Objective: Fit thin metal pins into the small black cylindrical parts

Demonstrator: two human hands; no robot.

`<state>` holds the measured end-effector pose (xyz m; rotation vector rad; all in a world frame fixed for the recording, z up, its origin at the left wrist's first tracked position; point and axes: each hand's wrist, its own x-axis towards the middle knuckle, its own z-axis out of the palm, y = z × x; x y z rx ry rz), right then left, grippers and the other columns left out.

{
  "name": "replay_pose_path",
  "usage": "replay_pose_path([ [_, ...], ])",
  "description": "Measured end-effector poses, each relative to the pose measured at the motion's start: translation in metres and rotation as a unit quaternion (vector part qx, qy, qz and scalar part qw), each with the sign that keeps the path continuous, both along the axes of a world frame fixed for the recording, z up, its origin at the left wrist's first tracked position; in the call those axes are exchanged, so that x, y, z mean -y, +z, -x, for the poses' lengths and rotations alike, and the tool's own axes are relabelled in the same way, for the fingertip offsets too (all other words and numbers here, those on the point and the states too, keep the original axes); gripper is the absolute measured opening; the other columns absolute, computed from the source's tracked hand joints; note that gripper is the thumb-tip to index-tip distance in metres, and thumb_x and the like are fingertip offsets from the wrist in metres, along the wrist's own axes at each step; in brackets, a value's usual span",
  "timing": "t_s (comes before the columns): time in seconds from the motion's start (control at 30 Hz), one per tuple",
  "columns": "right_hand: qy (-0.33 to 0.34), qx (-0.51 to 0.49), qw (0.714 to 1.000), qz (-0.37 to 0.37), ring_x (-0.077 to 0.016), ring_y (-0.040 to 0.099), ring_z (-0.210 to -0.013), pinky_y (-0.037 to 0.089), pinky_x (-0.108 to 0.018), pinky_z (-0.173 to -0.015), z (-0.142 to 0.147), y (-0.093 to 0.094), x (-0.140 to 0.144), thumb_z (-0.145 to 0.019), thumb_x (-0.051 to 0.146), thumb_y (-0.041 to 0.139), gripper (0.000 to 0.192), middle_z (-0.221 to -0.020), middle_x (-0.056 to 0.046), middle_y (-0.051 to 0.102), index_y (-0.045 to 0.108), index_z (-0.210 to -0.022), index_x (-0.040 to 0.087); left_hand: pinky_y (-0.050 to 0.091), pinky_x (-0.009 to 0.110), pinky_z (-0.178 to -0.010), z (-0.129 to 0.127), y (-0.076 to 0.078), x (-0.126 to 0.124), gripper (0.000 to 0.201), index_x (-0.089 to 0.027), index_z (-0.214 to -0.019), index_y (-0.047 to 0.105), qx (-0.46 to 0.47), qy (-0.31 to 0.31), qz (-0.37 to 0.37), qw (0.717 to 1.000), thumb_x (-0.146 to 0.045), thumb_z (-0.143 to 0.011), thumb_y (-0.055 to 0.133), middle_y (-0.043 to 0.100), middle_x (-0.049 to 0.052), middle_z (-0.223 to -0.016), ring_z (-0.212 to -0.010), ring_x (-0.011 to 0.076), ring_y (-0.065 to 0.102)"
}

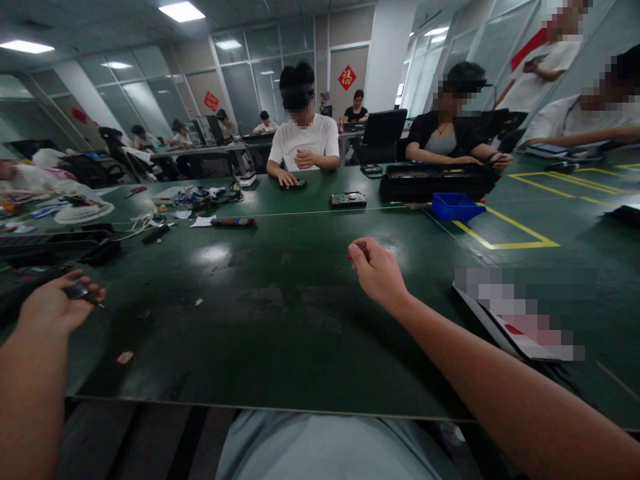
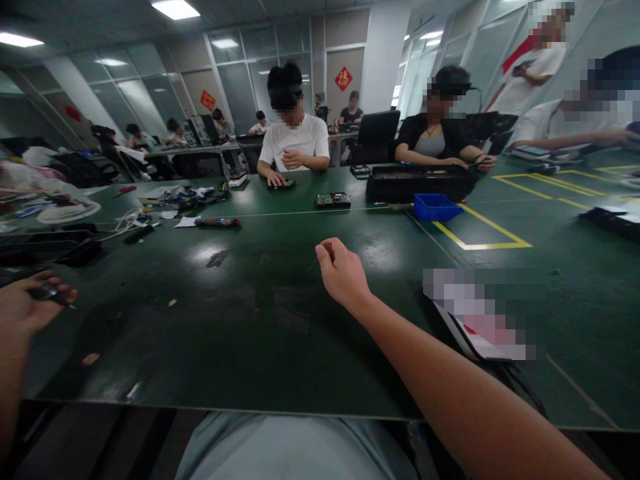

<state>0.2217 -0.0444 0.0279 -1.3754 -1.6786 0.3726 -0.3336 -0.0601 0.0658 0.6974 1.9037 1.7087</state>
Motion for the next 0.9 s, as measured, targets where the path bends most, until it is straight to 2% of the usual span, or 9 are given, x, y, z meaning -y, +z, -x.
replay_pose_path([
  [0.13,0.0,-0.003,1.0,-0.002,-0.0194,0.06,-0.068,0.04,-0.032,-0.065,-0.001,0.0,0.0,-0.097,0.042,0.042,0.028,-0.075,-0.004,0.066,0.06,-0.092,0.021,0.047,0.03,-0.067,-0.052,0.005,-0.015,0.018,-0.014,-0.082,0.054,0.094,-0.064,-0.05,0.992,-0.002,-0.074,0.043,0.051,0.001,-0.066,-0.06,0.0123,0.048],
  [0.33,-0.001,-0.006,1.0,-0.01,-0.0195,0.06,-0.068,0.039,-0.032,-0.065,-0.001,0.0,-0.001,-0.097,0.042,0.043,0.028,-0.075,-0.004,0.066,0.06,-0.091,0.021,0.048,0.029,-0.064,-0.125,0.006,-0.037,0.027,-0.014,-0.091,0.058,0.134,-0.215,-0.054,0.966,-0.002,-0.071,0.046,0.051,0.001,-0.067,-0.059,0.0134,0.049],
  [0.47,0.0,-0.005,1.0,-0.004,-0.0194,0.059,-0.068,0.039,-0.032,-0.065,-0.001,0.003,0.001,-0.097,0.041,0.043,0.027,-0.076,-0.005,0.066,0.06,-0.091,0.021,0.047,0.027,-0.059,-0.18,0.01,-0.045,0.031,-0.013,-0.094,0.058,0.154,-0.305,-0.056,0.938,-0.003,-0.067,0.047,0.05,0.002,-0.067,-0.058,0.0144,0.049],
  [0.57,0.001,-0.005,1.0,0.0,-0.0192,0.059,-0.068,0.039,-0.032,-0.064,-0.001,0.004,0.002,-0.097,0.041,0.043,0.027,-0.077,-0.005,0.067,0.059,-0.092,0.02,0.047,0.027,-0.058,-0.219,0.012,-0.048,0.035,-0.012,-0.096,0.06,0.169,-0.368,-0.07,0.912,-0.005,-0.064,0.048,0.05,0.002,-0.068,-0.058,0.0146,0.05],
  [0.7,0.003,-0.007,1.0,0.001,-0.0192,0.06,-0.069,0.039,-0.032,-0.064,-0.001,0.005,0.003,-0.097,0.042,0.042,0.028,-0.078,-0.005,0.067,0.06,-0.093,0.02,0.048,0.028,-0.062,-0.267,0.013,-0.046,0.033,-0.012,-0.1,0.06,0.185,-0.439,-0.076,0.876,-0.01,-0.068,0.051,0.053,0.003,-0.07,-0.061,0.0149,0.052],
  [0.9,0.003,-0.002,1.0,-0.005,-0.0205,0.061,-0.07,0.04,-0.033,-0.064,-0.001,0.005,0.002,-0.097,0.042,0.042,0.028,-0.079,-0.006,0.067,0.06,-0.092,0.02,0.042,0.028,-0.06,-0.332,0.003,-0.033,0.034,-0.013,-0.103,0.059,0.14,-0.528,-0.076,0.834,-0.011,-0.071,0.048,0.054,0.003,-0.074,-0.064,0.0144,0.051],
])
